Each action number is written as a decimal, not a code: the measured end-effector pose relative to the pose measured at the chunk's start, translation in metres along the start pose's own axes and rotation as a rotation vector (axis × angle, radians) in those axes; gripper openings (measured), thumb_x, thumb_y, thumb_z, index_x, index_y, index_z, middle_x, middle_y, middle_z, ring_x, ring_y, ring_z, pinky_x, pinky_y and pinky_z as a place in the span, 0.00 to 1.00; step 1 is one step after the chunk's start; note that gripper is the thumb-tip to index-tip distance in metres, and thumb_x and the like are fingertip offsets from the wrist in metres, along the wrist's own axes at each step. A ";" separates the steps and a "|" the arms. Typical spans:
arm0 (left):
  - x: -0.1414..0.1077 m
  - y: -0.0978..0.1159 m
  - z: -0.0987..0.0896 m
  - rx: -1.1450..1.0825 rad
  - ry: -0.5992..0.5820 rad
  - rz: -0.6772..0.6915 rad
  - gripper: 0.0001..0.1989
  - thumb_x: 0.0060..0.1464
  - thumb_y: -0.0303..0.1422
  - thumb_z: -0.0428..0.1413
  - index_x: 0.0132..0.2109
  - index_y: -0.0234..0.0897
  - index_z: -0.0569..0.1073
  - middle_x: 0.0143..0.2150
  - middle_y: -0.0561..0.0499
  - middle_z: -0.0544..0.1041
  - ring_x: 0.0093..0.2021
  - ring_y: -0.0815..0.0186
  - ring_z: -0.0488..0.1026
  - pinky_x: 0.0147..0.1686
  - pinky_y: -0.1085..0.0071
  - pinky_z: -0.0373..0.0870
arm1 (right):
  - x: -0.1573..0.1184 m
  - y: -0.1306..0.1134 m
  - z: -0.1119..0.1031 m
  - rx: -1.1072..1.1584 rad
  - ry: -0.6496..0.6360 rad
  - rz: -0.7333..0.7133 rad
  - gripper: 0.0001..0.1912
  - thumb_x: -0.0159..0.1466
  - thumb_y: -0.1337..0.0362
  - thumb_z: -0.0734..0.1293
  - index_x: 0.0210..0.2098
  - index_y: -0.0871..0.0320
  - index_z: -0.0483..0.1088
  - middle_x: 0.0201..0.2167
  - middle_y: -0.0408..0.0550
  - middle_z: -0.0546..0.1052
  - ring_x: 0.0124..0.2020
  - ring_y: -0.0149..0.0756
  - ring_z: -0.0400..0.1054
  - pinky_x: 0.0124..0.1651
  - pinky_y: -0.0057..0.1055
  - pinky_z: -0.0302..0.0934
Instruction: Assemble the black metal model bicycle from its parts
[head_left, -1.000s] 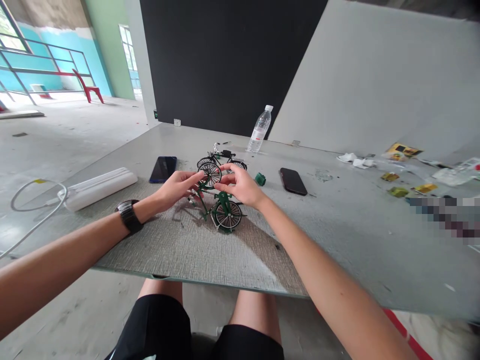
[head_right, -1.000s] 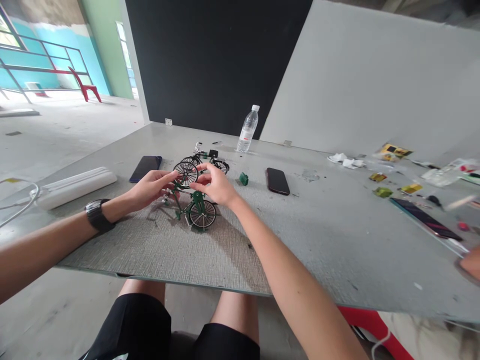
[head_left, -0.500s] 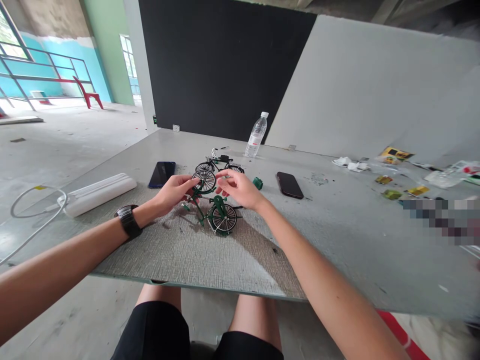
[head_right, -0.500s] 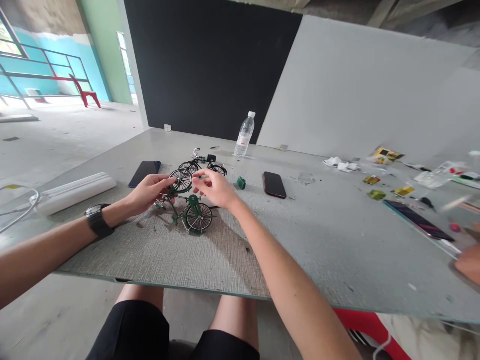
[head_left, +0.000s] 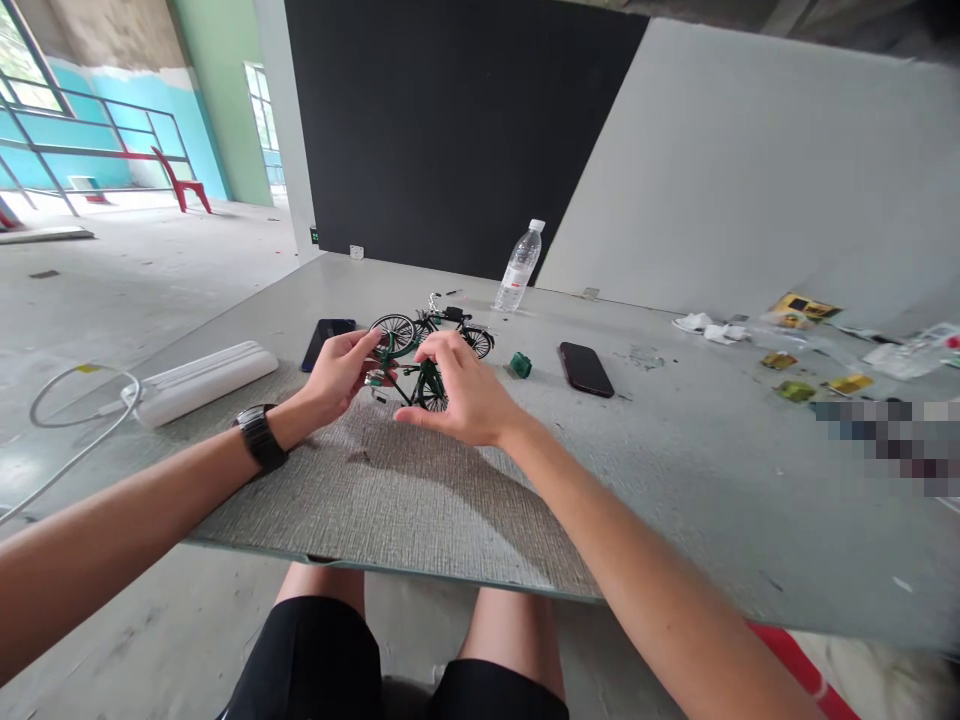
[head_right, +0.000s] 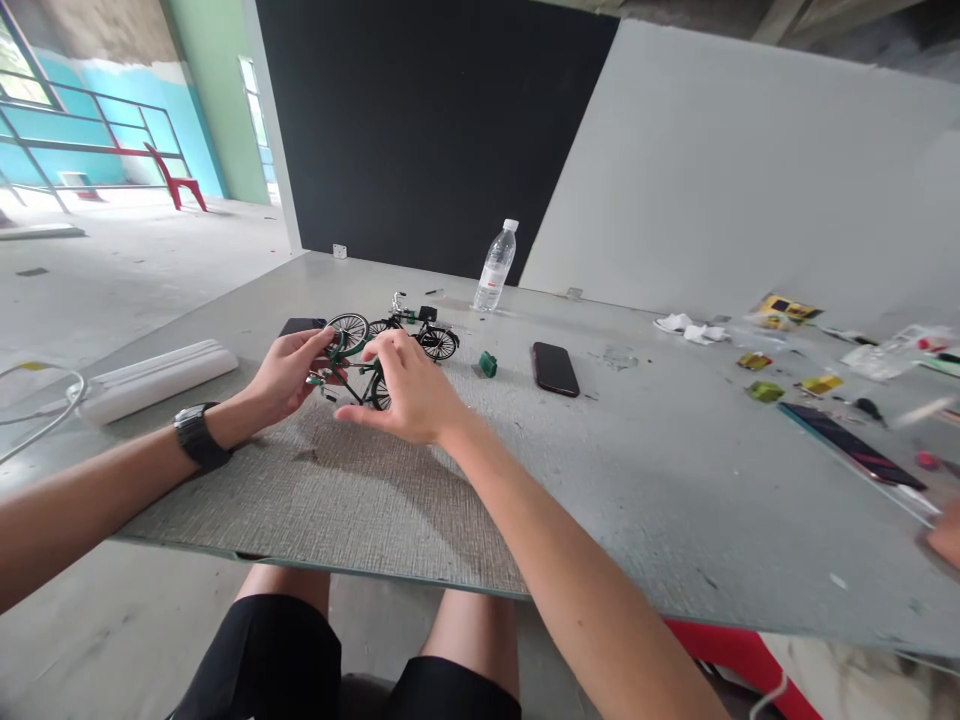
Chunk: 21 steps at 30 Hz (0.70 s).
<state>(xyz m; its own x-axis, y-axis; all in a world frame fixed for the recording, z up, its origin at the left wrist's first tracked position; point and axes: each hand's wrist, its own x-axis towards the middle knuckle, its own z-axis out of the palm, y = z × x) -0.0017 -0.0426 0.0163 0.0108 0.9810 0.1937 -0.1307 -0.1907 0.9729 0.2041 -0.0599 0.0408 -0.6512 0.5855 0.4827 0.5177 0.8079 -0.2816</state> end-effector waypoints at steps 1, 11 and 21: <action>0.001 -0.001 -0.001 -0.009 0.013 0.006 0.16 0.58 0.45 0.58 0.36 0.35 0.71 0.33 0.46 0.77 0.25 0.69 0.74 0.25 0.72 0.75 | 0.000 0.000 0.004 -0.040 -0.001 -0.019 0.36 0.60 0.36 0.67 0.55 0.56 0.61 0.56 0.60 0.66 0.60 0.52 0.61 0.60 0.47 0.62; 0.002 0.000 0.000 -0.088 0.027 0.053 0.14 0.58 0.43 0.57 0.38 0.35 0.70 0.34 0.46 0.77 0.26 0.67 0.76 0.27 0.70 0.77 | -0.002 -0.001 0.027 -0.273 0.030 0.103 0.35 0.63 0.62 0.68 0.65 0.59 0.51 0.64 0.63 0.60 0.66 0.60 0.55 0.63 0.55 0.61; 0.005 0.005 -0.024 0.771 0.073 0.544 0.20 0.68 0.44 0.46 0.36 0.36 0.73 0.28 0.47 0.79 0.28 0.65 0.75 0.33 0.68 0.70 | -0.001 0.018 -0.017 -0.140 -0.018 0.020 0.31 0.62 0.65 0.65 0.64 0.53 0.58 0.65 0.54 0.65 0.65 0.54 0.59 0.63 0.51 0.60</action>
<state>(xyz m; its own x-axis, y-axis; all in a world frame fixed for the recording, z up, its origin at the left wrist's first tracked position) -0.0261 -0.0378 0.0194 0.0756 0.7450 0.6628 0.5918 -0.5685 0.5714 0.2232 -0.0475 0.0490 -0.6495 0.6035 0.4625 0.6023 0.7796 -0.1714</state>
